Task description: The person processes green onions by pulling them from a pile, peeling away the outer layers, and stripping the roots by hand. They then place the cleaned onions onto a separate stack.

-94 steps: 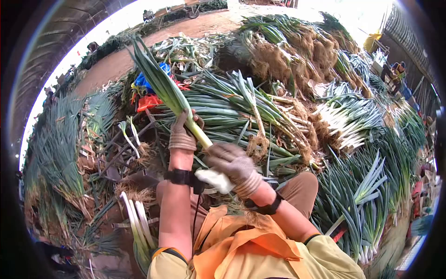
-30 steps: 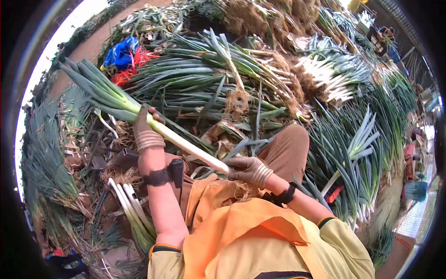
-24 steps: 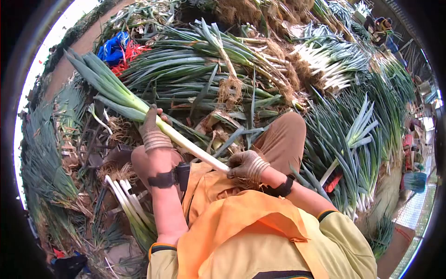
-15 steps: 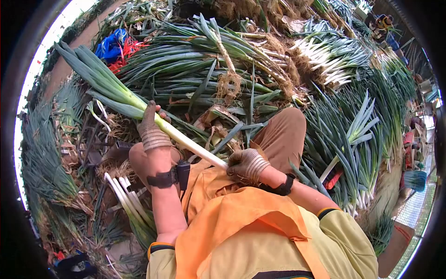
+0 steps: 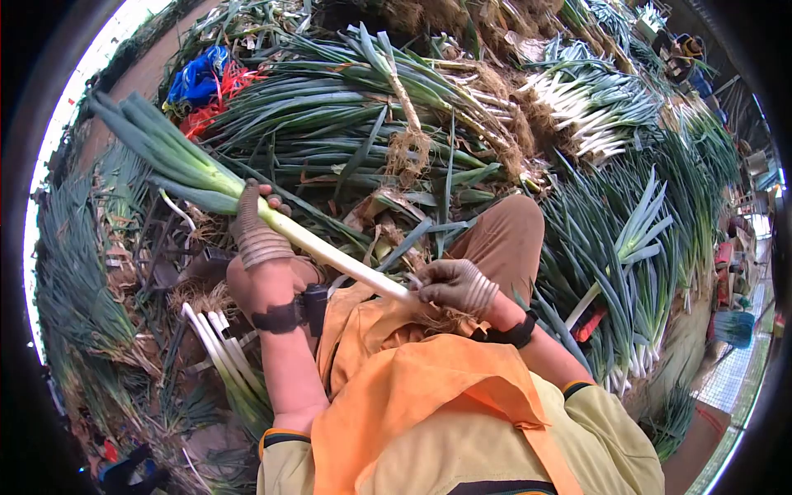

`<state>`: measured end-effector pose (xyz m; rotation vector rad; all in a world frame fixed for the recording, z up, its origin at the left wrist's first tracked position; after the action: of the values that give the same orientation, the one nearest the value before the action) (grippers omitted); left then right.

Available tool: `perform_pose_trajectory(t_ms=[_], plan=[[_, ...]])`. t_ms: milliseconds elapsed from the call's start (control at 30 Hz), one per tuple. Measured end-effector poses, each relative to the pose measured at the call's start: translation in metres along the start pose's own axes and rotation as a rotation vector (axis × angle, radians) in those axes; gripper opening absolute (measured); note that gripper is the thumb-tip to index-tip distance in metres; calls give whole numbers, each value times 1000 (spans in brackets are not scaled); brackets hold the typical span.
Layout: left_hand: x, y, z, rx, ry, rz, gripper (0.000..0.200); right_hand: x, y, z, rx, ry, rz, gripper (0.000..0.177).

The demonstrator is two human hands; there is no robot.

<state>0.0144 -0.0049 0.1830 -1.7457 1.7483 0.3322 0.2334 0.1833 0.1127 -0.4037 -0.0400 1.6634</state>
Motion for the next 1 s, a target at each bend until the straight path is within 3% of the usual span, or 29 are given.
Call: perform_pose_trajectory(t_ms=[67,167,267,333,433,467,500,567,633,667,767,833,900,1000], plan=[[11,16,-10,-5,-35,35,16,0,-6,11,-96,172,43,11],[12,32,-35,-53,-80,90,19,9,-12,25,-71,151,78,15],[11,52,-44,111,-240,266,20,34,-22,31,-100,15,-29,12],[14,50,-58,20,-200,240,20,73,-22,-4,-94,-65,-139,10],[17,52,-93,-136,-159,260,23,95,-26,-15,-220,-411,-89,12],[14,51,-97,-135,-181,280,23,95,-20,0,-154,-1061,-53,22],[11,49,-97,-125,-197,302,23,92,-16,1,-141,-1060,-44,22],[2,43,-94,-136,-208,313,24,67,-9,34,35,-679,-57,39],[-9,39,-84,-123,-195,349,27,28,7,51,191,-509,77,50],[-14,36,-79,-121,-206,360,31,3,11,66,207,-577,152,54],[-35,26,-73,-158,-162,460,40,-36,28,31,157,-338,279,45],[-53,15,-79,-160,-173,476,44,-41,28,-2,-50,-218,308,33],[-62,13,-87,-167,-112,559,58,-38,27,-10,-50,-286,245,21],[-65,23,-86,-143,-97,541,56,-9,34,-33,41,-172,145,16]])
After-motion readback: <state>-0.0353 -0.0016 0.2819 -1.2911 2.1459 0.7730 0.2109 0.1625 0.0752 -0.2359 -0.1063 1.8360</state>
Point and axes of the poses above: each hand's wrist, its own y-axis towards the middle knuckle, its own x-axis out of the back of the hand, z = x × y, the point moved 10 cm from there along y, towards the middle knuckle, and after that the axes turned 6 degrees about z, right-handed, at the moved point
